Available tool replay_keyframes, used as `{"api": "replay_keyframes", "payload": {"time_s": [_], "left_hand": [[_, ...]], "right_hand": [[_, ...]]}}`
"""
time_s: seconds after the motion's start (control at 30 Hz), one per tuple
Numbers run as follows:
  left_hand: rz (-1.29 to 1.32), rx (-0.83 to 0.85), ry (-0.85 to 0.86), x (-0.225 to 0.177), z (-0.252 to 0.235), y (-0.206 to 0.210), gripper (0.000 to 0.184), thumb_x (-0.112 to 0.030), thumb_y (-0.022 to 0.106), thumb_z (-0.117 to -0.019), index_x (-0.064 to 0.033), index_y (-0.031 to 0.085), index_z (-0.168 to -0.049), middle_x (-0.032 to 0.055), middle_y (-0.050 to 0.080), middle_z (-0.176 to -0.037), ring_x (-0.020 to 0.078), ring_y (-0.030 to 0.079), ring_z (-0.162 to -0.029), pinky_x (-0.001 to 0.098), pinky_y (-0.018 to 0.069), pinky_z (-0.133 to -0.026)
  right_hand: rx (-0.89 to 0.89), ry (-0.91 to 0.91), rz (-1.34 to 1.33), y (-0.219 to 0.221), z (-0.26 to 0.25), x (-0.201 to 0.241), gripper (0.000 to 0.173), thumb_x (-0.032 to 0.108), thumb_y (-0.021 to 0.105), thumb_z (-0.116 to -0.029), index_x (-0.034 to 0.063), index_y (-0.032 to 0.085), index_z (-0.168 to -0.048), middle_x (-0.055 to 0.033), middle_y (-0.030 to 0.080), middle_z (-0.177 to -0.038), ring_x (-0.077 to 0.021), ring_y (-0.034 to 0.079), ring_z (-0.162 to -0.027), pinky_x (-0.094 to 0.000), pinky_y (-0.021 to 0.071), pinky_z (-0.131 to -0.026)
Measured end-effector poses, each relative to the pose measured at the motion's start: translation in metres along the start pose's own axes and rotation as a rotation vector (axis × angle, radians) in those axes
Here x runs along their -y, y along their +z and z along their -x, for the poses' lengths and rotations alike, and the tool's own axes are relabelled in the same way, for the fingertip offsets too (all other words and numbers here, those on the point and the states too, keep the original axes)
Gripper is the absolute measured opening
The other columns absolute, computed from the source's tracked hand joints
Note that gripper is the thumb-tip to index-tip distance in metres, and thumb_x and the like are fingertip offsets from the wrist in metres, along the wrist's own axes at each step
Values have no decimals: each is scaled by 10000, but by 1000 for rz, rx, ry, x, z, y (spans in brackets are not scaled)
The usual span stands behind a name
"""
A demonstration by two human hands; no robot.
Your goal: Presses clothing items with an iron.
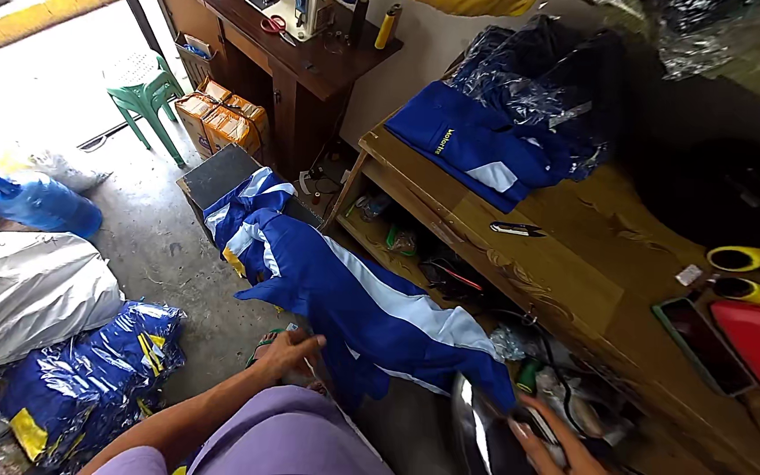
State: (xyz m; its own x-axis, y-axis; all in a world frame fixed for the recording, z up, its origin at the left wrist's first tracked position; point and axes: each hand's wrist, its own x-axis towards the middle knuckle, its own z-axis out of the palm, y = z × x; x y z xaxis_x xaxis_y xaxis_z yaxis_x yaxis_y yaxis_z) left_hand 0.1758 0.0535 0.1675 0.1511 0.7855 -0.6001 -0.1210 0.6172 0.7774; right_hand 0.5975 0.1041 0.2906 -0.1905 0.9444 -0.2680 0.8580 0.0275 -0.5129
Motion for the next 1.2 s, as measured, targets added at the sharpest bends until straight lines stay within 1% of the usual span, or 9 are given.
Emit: {"api": "replay_keyframes", "payload": {"time_s": [0.07, 0.17, 0.23, 0.37, 0.43, 0.6, 0.8, 1.1, 1.2], "left_hand": [[194, -159, -72, -5, -8, -7, 429, -460, 577, -1033, -36, 615, -1087, 37, 678, -733, 115, 625, -557, 271, 542, -537], [310, -217, -82, -8, -21, -10, 415, -415, 551, -1059, -12, 644, -1020, 25, 655, -660, 71, 531, -450, 213, 451, -438], [336, -218, -20, -2, -26, -11, 298, -284, 551, -1073, -16, 594, -951, 22, 655, -662, 47, 495, -440, 193, 414, -434], [353, -200, 69, 9, -25, -25, 210, -157, 569, -1055, -29, 574, -888, 16, 636, -671, 63, 556, -518, 209, 476, -510], [363, -142, 92, 14, -24, -33, 195, -166, 567, -1054, -30, 612, -922, 10, 647, -694, 74, 599, -578, 226, 516, -570], [384, 49, -6, 19, -19, -69, 175, -137, 549, -1054, -26, 650, -1146, 62, 739, -937, 139, 717, -812, 310, 608, -777], [628, -137, -87, 28, -25, -138, 373, -242, 489, -1069, -81, 465, -1404, 127, 672, -1271, 276, 674, -1143, 489, 569, -949], [692, 185, 88, 38, -24, -157, 711, -539, 809, -811, -103, 604, -1333, 127, 685, -1314, 294, 633, -1260, 506, 511, -1061], [711, 55, 87, 37, -24, -157, 362, -352, 557, -1024, -50, 641, -1204, 125, 742, -1144, 254, 704, -1104, 449, 555, -998]], "right_hand": [[10, -150, 22, 9, -45, 46, 569, 497, 515, -1030, 132, 556, -1464, -197, 706, -1188, -335, 713, -879, -600, 553, -762], [133, -328, 85, 36, -124, 128, 572, 568, 441, -1038, 226, 535, -1486, -140, 728, -1160, -314, 725, -980, -587, 557, -829], [249, -406, 113, 61, -175, 180, 560, 554, 431, -1052, 219, 524, -1491, -165, 717, -1160, -346, 703, -1042, -596, 531, -902], [284, -491, 138, 115, -244, 240, 542, 504, 627, -991, 215, 562, -1445, -175, 727, -980, -374, 706, -899, -609, 540, -805], [303, -531, 152, 125, -252, 251, 548, 406, 743, -926, 221, 591, -1419, -161, 734, -978, -360, 711, -890, -604, 550, -793], [475, -656, 391, 129, -195, 235, 498, 292, 665, -939, 293, 567, -1427, -179, 719, -1008, -410, 702, -899, -623, 541, -740], [187, -550, 257, 126, -161, 184, 524, 177, 712, -855, 198, 642, -1374, -155, 744, -935, -375, 726, -775, -584, 564, -641], [211, -336, 251, 127, -257, 264, 480, 241, 669, -942, 213, 598, -1416, -199, 730, -1018, -408, 703, -944, -627, 534, -823], [327, -446, 300, 133, -254, 280, 508, 228, 669, -925, 258, 586, -1426, -183, 728, -996, -405, 700, -922, -626, 532, -783]]}}
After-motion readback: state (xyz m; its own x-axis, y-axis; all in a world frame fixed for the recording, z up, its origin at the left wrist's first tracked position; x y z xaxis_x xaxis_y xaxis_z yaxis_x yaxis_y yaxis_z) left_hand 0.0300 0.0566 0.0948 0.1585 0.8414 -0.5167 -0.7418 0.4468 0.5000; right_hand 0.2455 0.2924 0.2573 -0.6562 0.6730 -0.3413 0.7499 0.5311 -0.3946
